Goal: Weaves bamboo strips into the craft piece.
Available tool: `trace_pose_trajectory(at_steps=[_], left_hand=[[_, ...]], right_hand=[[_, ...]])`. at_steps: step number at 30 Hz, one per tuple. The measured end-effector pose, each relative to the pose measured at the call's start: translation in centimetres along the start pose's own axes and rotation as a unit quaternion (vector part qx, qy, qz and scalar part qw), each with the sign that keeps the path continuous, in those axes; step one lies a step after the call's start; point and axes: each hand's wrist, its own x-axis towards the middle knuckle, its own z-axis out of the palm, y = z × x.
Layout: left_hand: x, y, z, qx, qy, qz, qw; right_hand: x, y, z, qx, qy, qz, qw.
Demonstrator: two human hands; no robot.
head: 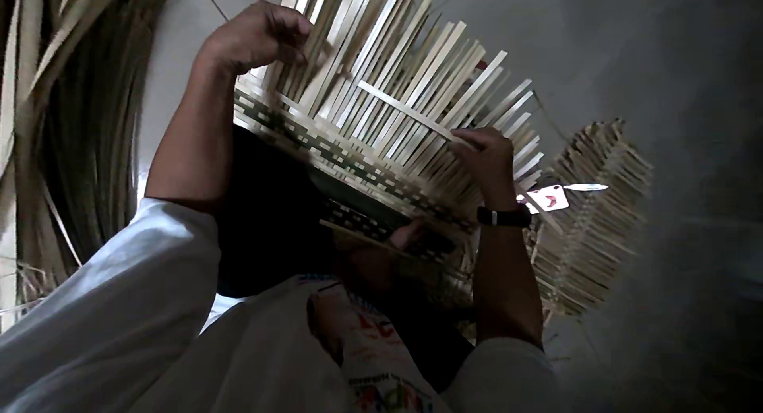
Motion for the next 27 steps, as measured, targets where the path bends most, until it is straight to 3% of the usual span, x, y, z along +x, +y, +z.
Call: trace_pose_trajectory(at_steps=[8, 11, 13, 15, 17, 19, 23, 25, 27], left_hand=[[1.4, 1.5, 3.1, 0.009, 0.039, 0.003, 0.999], [1.8, 0.2, 2.2, -0.126, 0.022, 0.033, 0.991], [1.7, -0.2, 1.3, -0.275, 0.011, -0.019, 0.961], [1.9, 0.0, 1.0, -0.320, 0.046, -0.081, 0.943], [1.8, 0.7, 1.3, -0.259, 0.035, -0.068, 0.963], [1.9, 1.7, 1.7, -0.157, -0.025, -0.008, 0.987], [2.6, 3.0, 1.9, 0.023, -0.114, 0.045, 0.992], [2.9, 3.2, 2.0, 0.056, -0.113, 0.029, 0.992], [3.0, 2.9, 2.0, 0.057, -0.057, 0.010, 0.997]], right_hand=[[-0.7, 0.7, 0.1, -0.001, -0.019, 0.036, 0.999], [-1.0, 1.2, 0.7, 0.012, -0.025, 0.063, 0.998], [-1.6, 1.2, 1.2, 0.031, -0.021, 0.080, 0.996], [-2.1, 1.3, 1.6, 0.048, -0.017, 0.082, 0.995], [-2.3, 1.5, 1.9, 0.048, -0.023, 0.077, 0.996], [-2.3, 1.8, 2.1, 0.043, -0.028, 0.076, 0.996], [-2.4, 1.6, 2.0, 0.027, -0.035, 0.077, 0.996], [-2.5, 1.8, 2.0, 0.025, -0.031, 0.066, 0.997], [-2.5, 1.8, 2.0, 0.026, -0.025, 0.059, 0.998]])
